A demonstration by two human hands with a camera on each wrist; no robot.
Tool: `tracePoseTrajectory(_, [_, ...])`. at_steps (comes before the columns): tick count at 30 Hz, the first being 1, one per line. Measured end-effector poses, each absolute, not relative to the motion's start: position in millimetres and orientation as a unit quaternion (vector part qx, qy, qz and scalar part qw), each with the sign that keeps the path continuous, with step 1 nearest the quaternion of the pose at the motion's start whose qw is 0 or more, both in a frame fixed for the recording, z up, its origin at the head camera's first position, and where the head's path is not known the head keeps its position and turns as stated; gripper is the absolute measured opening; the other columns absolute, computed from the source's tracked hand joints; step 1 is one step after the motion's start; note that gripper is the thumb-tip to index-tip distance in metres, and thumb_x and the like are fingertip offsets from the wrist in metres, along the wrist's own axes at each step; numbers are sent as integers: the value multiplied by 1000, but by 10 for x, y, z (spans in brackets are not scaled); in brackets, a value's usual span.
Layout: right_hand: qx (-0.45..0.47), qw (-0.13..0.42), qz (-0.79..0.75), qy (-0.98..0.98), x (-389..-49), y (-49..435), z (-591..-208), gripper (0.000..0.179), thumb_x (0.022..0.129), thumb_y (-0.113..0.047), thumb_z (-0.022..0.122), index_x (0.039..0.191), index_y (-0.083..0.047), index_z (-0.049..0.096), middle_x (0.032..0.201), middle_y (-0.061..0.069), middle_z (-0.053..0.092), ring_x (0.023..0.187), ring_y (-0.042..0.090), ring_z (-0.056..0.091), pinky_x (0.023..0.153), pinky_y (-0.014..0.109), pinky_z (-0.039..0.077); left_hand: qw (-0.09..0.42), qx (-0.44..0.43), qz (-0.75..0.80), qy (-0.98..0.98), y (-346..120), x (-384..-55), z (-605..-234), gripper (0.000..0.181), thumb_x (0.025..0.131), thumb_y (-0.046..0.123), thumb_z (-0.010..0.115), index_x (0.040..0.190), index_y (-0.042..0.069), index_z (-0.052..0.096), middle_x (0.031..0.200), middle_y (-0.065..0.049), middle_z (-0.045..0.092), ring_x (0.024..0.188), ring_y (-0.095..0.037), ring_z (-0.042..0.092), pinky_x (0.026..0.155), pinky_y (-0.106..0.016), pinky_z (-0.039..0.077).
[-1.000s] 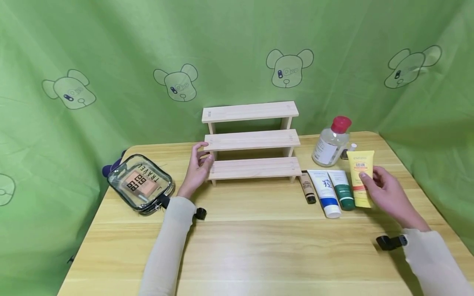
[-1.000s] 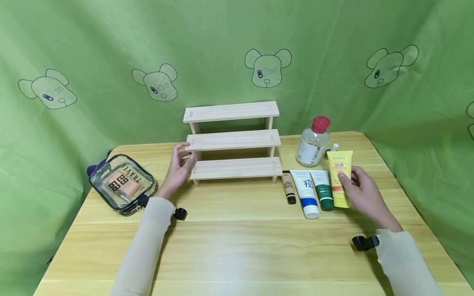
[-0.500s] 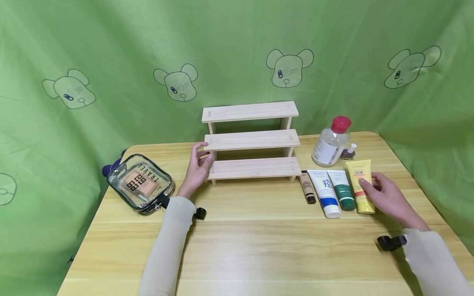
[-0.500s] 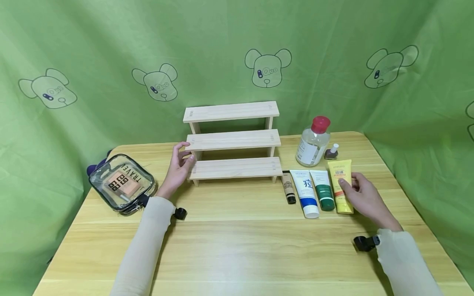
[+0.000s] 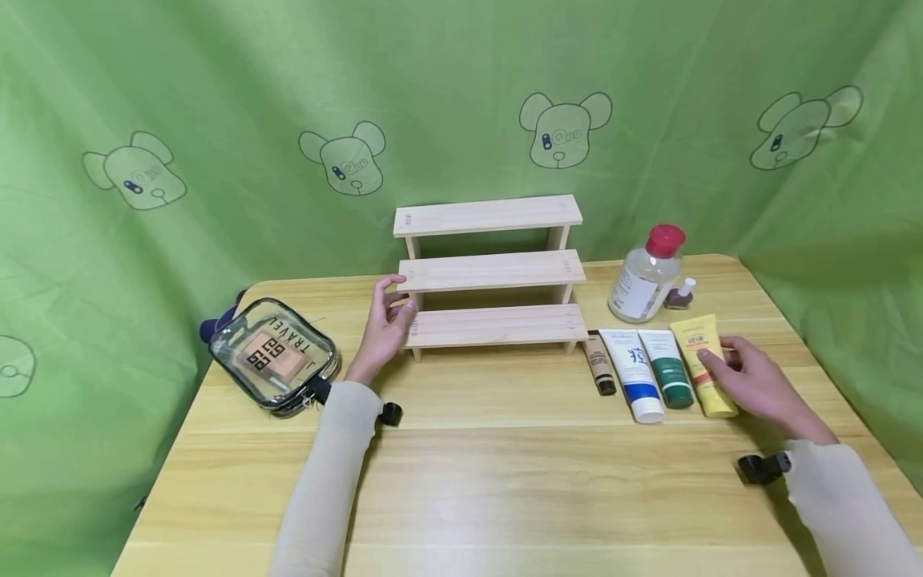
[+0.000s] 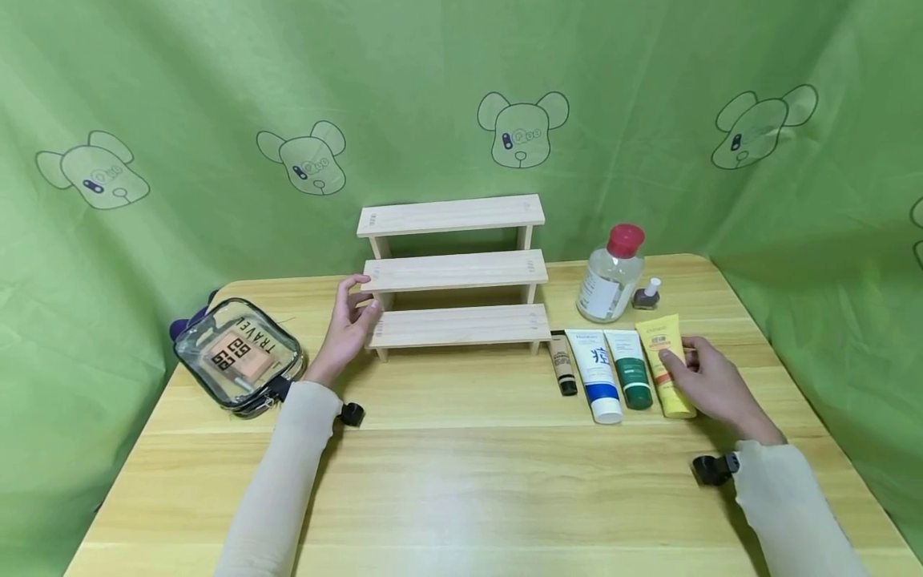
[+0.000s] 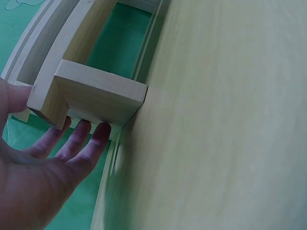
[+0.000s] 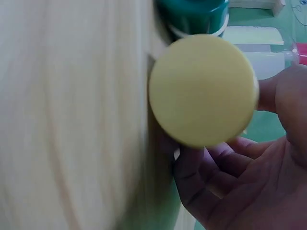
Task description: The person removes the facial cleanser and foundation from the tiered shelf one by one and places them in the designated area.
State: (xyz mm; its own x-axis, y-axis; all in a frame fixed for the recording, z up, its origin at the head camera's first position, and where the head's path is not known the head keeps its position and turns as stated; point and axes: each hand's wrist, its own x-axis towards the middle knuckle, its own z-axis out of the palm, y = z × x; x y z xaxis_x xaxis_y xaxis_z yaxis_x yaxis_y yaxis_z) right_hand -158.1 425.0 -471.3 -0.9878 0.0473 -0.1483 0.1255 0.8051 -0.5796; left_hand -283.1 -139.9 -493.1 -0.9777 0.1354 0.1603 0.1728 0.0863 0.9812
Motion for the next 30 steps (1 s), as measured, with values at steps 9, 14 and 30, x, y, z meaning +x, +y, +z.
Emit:
tracePoseTrajectory(9, [58,5,-295,954,-1502,4253,-4773,65,115,-35,51,150,19,43,122,40,63,107,49,64,68,19,44,10,-102,-669,-736,-1384,-2816,-4912,50,112,8,54,158,17,36,153,-31,53,136,-52,60,119,-61,49])
tracePoseTrajectory(14, [54,6,-295,954,-1478,4244,-4754,64,115,-34,51,150,19,42,122,41,63,107,51,64,67,18,44,15,-97,-664,-741,-1381,-2814,-4909,48,112,8,55,156,23,39,151,-27,55,136,-50,61,118,-60,50])
tracePoseTrajectory(30, [65,16,-290,955,-1503,4206,-4735,68,114,-37,55,152,18,38,125,42,57,104,48,60,71,26,46,14,-98,-663,-742,-1380,-2821,-4917,49,112,8,55,155,23,39,153,-28,54,136,-49,61,117,-58,51])
